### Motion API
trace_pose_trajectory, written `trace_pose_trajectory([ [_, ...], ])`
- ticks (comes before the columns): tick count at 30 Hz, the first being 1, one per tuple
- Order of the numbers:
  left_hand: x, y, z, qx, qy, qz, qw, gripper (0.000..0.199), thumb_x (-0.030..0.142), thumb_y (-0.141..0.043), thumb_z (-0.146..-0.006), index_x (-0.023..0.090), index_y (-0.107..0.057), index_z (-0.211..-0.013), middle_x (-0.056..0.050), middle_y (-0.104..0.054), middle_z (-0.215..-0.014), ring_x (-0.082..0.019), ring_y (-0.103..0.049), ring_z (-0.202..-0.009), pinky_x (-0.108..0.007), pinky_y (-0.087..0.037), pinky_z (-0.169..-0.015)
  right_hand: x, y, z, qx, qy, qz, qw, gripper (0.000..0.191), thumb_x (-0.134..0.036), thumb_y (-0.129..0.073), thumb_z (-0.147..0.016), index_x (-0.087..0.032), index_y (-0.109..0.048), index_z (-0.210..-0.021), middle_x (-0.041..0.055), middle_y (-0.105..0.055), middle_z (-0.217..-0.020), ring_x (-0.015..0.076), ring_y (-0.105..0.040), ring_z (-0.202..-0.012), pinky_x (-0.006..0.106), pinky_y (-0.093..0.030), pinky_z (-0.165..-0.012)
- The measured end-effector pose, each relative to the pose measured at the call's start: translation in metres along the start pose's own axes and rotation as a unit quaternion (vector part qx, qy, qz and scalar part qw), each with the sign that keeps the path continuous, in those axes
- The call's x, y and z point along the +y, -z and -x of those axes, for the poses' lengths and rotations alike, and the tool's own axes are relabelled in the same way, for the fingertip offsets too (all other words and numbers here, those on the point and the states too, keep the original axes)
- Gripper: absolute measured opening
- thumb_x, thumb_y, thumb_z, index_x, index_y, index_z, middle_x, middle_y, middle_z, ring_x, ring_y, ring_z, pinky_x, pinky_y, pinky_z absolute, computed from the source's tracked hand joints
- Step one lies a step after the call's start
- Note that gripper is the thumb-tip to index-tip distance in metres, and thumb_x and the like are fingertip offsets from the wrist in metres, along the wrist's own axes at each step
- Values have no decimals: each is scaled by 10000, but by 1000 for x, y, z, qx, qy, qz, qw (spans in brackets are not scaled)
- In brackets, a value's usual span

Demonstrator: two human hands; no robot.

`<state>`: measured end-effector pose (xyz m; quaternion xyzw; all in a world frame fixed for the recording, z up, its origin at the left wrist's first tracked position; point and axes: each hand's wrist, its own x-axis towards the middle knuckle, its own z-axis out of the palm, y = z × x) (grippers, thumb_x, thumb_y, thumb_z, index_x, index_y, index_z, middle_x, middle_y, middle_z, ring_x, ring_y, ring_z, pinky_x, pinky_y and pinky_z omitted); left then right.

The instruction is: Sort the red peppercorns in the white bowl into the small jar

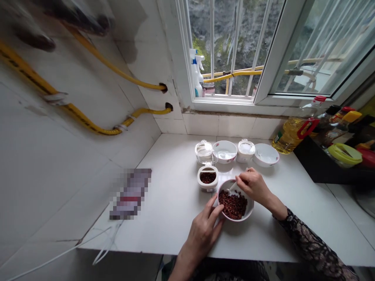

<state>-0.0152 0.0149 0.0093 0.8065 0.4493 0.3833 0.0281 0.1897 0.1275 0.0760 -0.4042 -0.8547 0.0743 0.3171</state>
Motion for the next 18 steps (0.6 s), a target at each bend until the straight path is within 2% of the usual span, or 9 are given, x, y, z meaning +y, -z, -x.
trace_pose_trajectory([
  [5,0,1,0,-7,2,-1,1000,343,129,-469,-922,166,-480,-1263,-199,-509,-1396,-265,-576,-1250,-327,-578,-909,5,9,2,22,-87,-49,995,474,-368,-460,-917,-207,-370,-481,-21,-409,-441,119,-367,-495,268,-343,-562],
  [11,0,1,0,-10,4,9,1000,315,138,-441,-947,164,-478,-1259,-206,-504,-1386,-263,-574,-1251,-324,-577,-907,7,9,3,-5,-170,-154,973,480,-454,-446,-904,-194,-415,-502,-14,-429,-484,106,-383,-493,245,-308,-493],
  [18,0,0,-1,-4,-2,-2,1000,316,143,-443,-948,162,-479,-1261,-202,-512,-1377,-259,-572,-1254,-317,-573,-914,6,6,4,-6,-193,-172,966,452,-435,-459,-866,-196,-360,-497,-25,-352,-489,96,-338,-494,243,-270,-483],
])
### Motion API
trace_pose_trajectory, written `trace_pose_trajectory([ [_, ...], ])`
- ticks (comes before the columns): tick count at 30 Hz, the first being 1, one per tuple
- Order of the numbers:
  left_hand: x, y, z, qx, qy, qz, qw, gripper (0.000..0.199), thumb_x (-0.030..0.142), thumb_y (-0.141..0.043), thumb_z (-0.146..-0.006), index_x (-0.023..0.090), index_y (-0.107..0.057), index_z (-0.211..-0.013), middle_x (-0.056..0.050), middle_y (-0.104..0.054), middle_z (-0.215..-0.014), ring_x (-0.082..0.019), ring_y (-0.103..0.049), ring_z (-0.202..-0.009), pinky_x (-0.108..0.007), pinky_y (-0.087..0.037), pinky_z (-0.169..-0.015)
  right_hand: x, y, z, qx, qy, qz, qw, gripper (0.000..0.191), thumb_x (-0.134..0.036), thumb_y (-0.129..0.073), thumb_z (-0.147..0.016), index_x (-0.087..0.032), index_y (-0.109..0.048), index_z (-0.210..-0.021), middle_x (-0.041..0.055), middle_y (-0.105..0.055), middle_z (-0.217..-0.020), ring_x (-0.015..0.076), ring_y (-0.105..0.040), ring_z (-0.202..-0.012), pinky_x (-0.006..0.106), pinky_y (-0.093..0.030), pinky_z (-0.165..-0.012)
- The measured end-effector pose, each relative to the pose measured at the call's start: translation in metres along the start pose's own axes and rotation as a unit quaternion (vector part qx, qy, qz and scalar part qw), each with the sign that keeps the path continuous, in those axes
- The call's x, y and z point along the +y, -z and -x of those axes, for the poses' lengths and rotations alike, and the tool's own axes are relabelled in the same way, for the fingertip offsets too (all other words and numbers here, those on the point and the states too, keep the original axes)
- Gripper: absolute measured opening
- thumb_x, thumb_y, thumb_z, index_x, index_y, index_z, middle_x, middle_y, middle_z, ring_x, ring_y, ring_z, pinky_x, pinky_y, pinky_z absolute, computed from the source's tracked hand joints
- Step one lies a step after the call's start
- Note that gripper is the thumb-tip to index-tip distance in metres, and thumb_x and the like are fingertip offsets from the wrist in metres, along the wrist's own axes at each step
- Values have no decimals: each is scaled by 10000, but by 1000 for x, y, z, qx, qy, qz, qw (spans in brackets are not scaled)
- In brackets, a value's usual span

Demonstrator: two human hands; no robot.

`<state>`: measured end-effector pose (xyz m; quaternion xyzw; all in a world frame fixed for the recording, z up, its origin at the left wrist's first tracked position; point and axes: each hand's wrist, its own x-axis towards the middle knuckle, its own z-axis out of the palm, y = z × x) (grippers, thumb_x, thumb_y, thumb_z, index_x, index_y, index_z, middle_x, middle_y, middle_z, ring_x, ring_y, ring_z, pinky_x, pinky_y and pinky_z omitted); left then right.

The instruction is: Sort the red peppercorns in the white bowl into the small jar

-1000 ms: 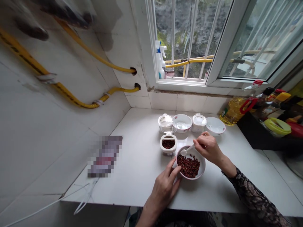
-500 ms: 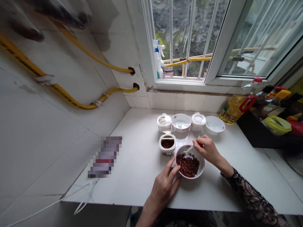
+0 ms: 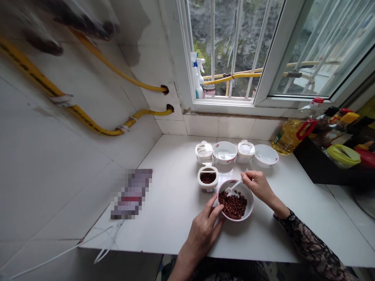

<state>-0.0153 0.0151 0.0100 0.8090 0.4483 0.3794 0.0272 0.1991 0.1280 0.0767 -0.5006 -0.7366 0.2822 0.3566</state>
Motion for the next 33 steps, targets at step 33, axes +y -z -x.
trace_pose_trajectory([
  [33,0,-2,0,-11,2,1,1000,316,158,-468,-947,149,-465,-1263,-242,-497,-1385,-276,-639,-1151,-356,-591,-872,-47,-23,-26,112,473,237,841,227,-149,-512,-935,-197,-547,-716,-27,-572,-577,117,-447,-549,309,-404,-815],
])
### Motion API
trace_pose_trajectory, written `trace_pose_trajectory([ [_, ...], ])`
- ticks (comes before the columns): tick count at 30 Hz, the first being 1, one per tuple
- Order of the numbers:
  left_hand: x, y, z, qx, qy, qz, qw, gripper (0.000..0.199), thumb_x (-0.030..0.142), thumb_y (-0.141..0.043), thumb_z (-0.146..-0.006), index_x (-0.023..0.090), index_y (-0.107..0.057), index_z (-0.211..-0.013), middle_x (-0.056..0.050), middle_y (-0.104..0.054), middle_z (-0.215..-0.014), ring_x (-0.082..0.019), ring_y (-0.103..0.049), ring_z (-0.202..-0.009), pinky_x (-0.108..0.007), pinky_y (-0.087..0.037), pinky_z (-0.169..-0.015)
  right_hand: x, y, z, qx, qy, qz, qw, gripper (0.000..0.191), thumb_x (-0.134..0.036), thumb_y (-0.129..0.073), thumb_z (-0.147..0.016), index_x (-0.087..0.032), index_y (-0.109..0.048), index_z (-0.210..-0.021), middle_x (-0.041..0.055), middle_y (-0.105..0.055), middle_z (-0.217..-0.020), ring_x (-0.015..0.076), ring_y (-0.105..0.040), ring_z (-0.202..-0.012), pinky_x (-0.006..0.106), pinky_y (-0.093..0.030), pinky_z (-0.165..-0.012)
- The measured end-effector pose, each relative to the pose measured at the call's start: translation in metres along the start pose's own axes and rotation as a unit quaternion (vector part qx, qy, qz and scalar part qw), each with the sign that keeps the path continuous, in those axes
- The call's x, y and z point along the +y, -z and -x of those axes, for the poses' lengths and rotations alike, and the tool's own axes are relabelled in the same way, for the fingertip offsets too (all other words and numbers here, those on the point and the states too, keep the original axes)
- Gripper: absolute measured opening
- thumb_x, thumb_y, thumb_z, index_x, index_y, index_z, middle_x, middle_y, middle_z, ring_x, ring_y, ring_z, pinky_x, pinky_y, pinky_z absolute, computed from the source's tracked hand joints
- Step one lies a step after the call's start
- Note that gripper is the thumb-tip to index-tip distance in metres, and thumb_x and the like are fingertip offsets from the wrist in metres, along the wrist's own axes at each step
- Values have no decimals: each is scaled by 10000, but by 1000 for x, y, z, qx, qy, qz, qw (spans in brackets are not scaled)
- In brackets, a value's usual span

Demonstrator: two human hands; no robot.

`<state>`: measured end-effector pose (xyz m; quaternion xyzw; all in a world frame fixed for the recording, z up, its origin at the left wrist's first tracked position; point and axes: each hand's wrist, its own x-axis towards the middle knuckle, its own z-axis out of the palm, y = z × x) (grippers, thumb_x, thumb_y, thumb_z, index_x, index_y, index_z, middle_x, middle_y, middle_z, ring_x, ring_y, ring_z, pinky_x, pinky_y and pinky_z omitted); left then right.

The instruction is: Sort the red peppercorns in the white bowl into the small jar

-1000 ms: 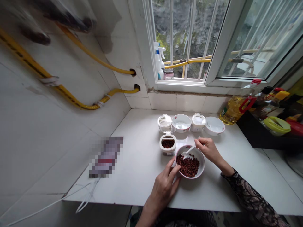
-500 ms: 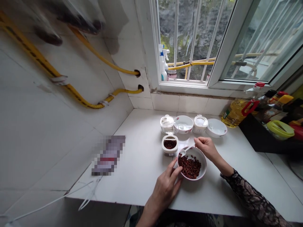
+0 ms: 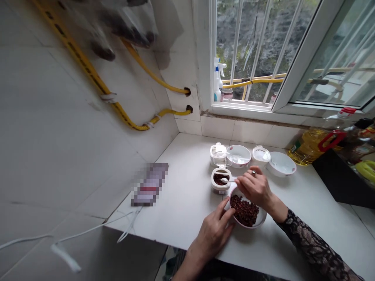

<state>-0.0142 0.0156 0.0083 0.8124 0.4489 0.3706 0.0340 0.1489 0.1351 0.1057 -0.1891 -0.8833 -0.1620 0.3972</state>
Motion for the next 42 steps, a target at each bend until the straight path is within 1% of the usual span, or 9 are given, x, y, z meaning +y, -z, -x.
trace_pose_trajectory([
  [5,1,1,-1,2,3,9,1000,301,165,-475,-949,153,-468,-1250,-237,-501,-1381,-277,-617,-1190,-347,-588,-881,9,28,7,50,-115,-75,989,245,-100,-518,-904,-207,-494,-685,-47,-497,-536,105,-403,-512,302,-408,-725],
  [9,1,2,-1,-7,8,12,1000,306,158,-472,-946,166,-464,-1252,-231,-491,-1396,-250,-663,-1108,-334,-598,-847,16,39,22,-16,-101,-84,991,293,-92,-528,-904,-204,-460,-643,-68,-426,-503,89,-334,-475,278,-406,-683],
  [15,1,1,-1,-5,9,12,1000,305,157,-482,-940,148,-481,-1245,-232,-499,-1387,-252,-673,-1083,-346,-593,-859,17,36,44,-121,-55,13,991,367,-156,-509,-948,-194,-449,-588,-30,-532,-513,90,-395,-469,277,-366,-658],
  [19,1,1,-1,-6,12,9,1000,312,164,-490,-940,158,-480,-1252,-218,-495,-1398,-240,-666,-1103,-331,-586,-879,14,36,49,-166,-86,-40,981,407,-175,-474,-958,-195,-415,-556,-45,-493,-465,81,-359,-434,266,-354,-627],
  [23,1,1,0,3,8,10,1000,325,154,-496,-929,156,-482,-1254,-218,-506,-1390,-253,-640,-1153,-329,-588,-879,13,34,51,-143,-144,-87,975,409,-193,-460,-965,-198,-415,-558,-49,-460,-472,90,-339,-459,254,-364,-611],
  [28,0,2,0,10,3,2,1000,314,155,-463,-943,162,-478,-1257,-210,-512,-1377,-266,-591,-1229,-331,-583,-897,19,29,60,-99,-192,-62,974,409,-199,-485,-947,-197,-412,-545,-56,-401,-469,96,-349,-484,248,-372,-612],
  [32,0,2,0,8,0,2,1000,294,168,-439,-962,163,-479,-1253,-208,-527,-1353,-258,-605,-1207,-322,-591,-875,19,24,65,-98,-206,-34,973,412,-196,-479,-940,-190,-413,-533,-60,-411,-467,84,-316,-462,253,-363,-622],
  [37,0,2,0,5,2,3,1000,310,152,-446,-956,162,-476,-1264,-202,-514,-1377,-260,-578,-1245,-325,-578,-910,13,18,65,-114,-238,-81,961,442,-219,-473,-938,-191,-380,-507,-55,-391,-447,87,-326,-460,237,-338,-571],
  [42,-1,1,1,5,1,6,1000,325,131,-448,-943,152,-477,-1266,-211,-501,-1389,-268,-570,-1255,-329,-579,-907,13,19,64,-84,-290,-105,947,447,-241,-477,-925,-195,-334,-504,-58,-355,-444,84,-327,-454,229,-320,-531],
])
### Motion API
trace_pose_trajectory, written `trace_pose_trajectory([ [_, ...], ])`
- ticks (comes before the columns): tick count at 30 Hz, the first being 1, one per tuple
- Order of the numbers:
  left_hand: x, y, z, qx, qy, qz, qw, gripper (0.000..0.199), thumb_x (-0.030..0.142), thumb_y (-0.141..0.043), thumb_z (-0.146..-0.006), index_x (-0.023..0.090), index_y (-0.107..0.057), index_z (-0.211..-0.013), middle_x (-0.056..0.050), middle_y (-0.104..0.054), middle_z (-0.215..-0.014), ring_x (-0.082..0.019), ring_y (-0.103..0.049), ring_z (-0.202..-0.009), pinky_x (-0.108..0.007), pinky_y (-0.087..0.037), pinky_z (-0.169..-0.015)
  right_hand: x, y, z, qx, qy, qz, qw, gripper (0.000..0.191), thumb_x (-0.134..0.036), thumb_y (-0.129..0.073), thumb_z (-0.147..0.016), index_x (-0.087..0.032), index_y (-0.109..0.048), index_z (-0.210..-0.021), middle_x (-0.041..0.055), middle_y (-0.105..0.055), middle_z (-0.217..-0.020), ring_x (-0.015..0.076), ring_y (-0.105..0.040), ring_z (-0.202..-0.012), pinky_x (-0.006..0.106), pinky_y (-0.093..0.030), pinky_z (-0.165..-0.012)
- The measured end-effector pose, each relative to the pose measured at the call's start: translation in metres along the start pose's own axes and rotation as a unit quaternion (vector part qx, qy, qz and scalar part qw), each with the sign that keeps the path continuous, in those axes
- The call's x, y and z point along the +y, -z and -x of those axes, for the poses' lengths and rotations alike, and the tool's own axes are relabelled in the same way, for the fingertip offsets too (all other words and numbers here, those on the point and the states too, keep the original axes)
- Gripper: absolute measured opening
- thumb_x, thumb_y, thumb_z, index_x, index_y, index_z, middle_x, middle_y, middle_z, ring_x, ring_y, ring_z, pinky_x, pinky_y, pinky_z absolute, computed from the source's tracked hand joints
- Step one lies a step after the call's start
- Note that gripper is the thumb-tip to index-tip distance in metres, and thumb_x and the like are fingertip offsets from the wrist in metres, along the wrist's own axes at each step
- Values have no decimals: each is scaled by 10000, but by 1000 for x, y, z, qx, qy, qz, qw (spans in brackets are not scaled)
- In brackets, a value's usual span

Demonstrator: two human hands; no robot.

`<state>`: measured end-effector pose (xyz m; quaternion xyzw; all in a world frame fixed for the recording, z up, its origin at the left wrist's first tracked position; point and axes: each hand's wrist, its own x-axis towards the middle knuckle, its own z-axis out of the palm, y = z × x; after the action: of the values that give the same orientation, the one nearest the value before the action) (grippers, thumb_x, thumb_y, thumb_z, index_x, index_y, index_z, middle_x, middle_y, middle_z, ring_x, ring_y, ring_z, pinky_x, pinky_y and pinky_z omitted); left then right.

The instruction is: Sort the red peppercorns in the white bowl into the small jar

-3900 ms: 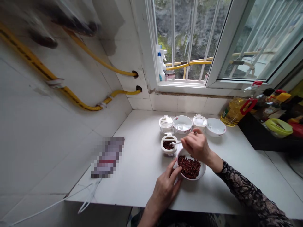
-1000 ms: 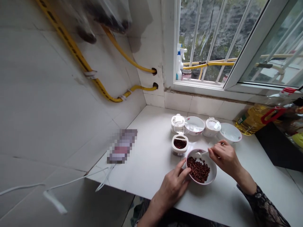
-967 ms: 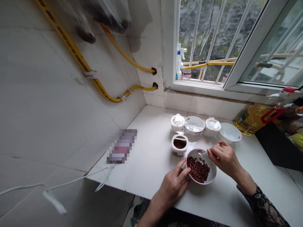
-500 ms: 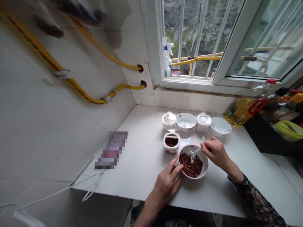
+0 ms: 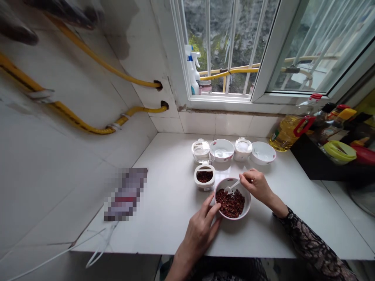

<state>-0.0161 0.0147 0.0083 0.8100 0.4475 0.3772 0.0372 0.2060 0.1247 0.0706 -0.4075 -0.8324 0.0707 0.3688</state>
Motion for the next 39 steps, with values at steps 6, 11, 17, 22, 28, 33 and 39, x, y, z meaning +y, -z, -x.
trace_pose_trajectory([
  [6,0,0,0,0,0,-1,1000,327,139,-459,-940,163,-476,-1266,-202,-511,-1386,-265,-580,-1244,-331,-584,-900,0,3,-1,-11,-78,-67,995,470,-344,-477,-921,-195,-350,-494,-44,-355,-464,91,-324,-478,240,-310,-515],
  [11,0,0,0,3,-3,-3,1000,326,136,-471,-933,155,-483,-1258,-211,-514,-1384,-274,-584,-1239,-333,-586,-896,-2,1,-1,-39,-196,-188,962,497,-495,-481,-886,-195,-387,-501,-34,-346,-487,90,-323,-482,237,-262,-467],
  [17,0,-2,1,5,-2,-6,1000,339,137,-478,-925,161,-479,-1263,-209,-509,-1393,-269,-588,-1235,-327,-584,-896,-2,-8,-4,-52,-284,-288,913,561,-640,-546,-788,-201,-373,-484,-45,-312,-459,74,-257,-456,231,-199,-422],
  [22,-1,-2,0,10,-13,-6,1000,314,131,-461,-933,144,-483,-1246,-239,-502,-1385,-276,-596,-1225,-323,-589,-876,-10,-5,-19,-40,-264,-284,921,539,-620,-533,-812,-203,-391,-501,-42,-340,-469,80,-277,-455,238,-232,-434],
  [28,-1,-1,0,7,-9,-10,1000,354,120,-463,-919,156,-474,-1271,-215,-516,-1386,-267,-583,-1242,-326,-583,-898,-35,2,-52,75,-4,-83,994,385,-309,-463,-942,-203,-453,-571,-25,-469,-510,109,-405,-502,274,-383,-599],
  [33,-1,-4,1,14,-10,-14,1000,335,140,-478,-927,158,-479,-1262,-215,-522,-1380,-265,-585,-1239,-325,-579,-907,-47,-8,-54,89,259,97,957,275,-162,-502,-930,-208,-499,-659,-40,-520,-546,115,-416,-526,301,-406,-790],
  [39,-1,-1,0,8,-4,-5,1000,327,137,-456,-939,155,-481,-1265,-218,-516,-1379,-257,-604,-1212,-314,-583,-889,-42,6,-47,104,235,82,963,267,-142,-502,-919,-214,-485,-662,-43,-520,-541,114,-405,-526,311,-410,-794],
])
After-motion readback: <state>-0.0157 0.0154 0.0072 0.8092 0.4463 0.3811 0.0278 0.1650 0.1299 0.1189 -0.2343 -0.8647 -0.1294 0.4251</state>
